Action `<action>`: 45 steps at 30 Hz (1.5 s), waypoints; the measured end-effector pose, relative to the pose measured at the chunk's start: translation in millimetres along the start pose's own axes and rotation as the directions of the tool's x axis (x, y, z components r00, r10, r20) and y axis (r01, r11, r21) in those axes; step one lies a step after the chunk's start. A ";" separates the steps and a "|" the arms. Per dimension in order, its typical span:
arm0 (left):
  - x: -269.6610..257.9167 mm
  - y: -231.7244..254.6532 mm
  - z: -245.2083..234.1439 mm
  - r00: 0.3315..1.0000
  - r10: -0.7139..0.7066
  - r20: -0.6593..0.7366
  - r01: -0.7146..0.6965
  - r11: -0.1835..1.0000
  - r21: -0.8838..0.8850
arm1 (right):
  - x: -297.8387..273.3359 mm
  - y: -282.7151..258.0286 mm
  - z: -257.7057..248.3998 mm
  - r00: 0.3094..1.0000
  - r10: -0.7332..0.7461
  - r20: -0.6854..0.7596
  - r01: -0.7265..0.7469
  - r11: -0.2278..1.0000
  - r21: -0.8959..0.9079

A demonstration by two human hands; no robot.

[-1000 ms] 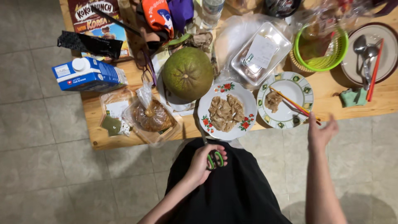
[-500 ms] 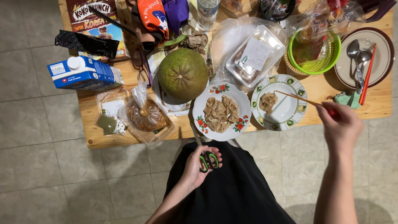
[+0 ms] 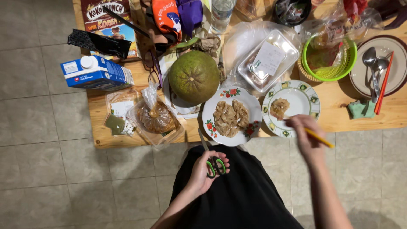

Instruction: The person uses scissors to cut open a plastic bag, removes a container, and uses a spoon and chopsticks to transfer food items from plastic bags and containers onto several plates.

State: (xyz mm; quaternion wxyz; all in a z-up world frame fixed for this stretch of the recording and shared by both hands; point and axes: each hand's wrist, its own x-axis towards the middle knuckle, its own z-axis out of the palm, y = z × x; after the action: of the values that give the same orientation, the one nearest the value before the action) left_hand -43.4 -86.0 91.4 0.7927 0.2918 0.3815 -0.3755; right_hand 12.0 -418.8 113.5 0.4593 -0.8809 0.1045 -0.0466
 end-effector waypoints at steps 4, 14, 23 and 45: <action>6.0 2.2 -0.7 1.000 -0.007 0.015 0.007 1.000 0.010 | -13.3 -3.5 70.2 0.998 -0.043 -0.039 0.042 0.999 -0.015; 7.0 3.2 -6.1 0.999 -0.012 0.049 0.011 1.000 0.018 | -10.3 105.6 110.1 0.723 0.658 0.212 -0.466 0.237 0.852; 3.9 11.6 -1.2 0.999 -0.010 0.039 0.008 0.999 0.052 | -35.2 119.0 75.7 0.669 0.640 0.377 -0.454 -0.049 0.890; 5.5 14.6 0.1 0.999 -0.016 0.047 0.014 0.999 0.042 | -101.0 56.4 -139.5 0.956 0.292 0.010 -0.028 0.055 0.998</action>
State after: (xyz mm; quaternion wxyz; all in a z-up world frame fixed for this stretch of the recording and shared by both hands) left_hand -29.1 -80.1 89.4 0.7925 0.2962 0.3567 -0.3962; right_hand -119.2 -538.8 148.7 0.9231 -0.3062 0.1861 -0.1393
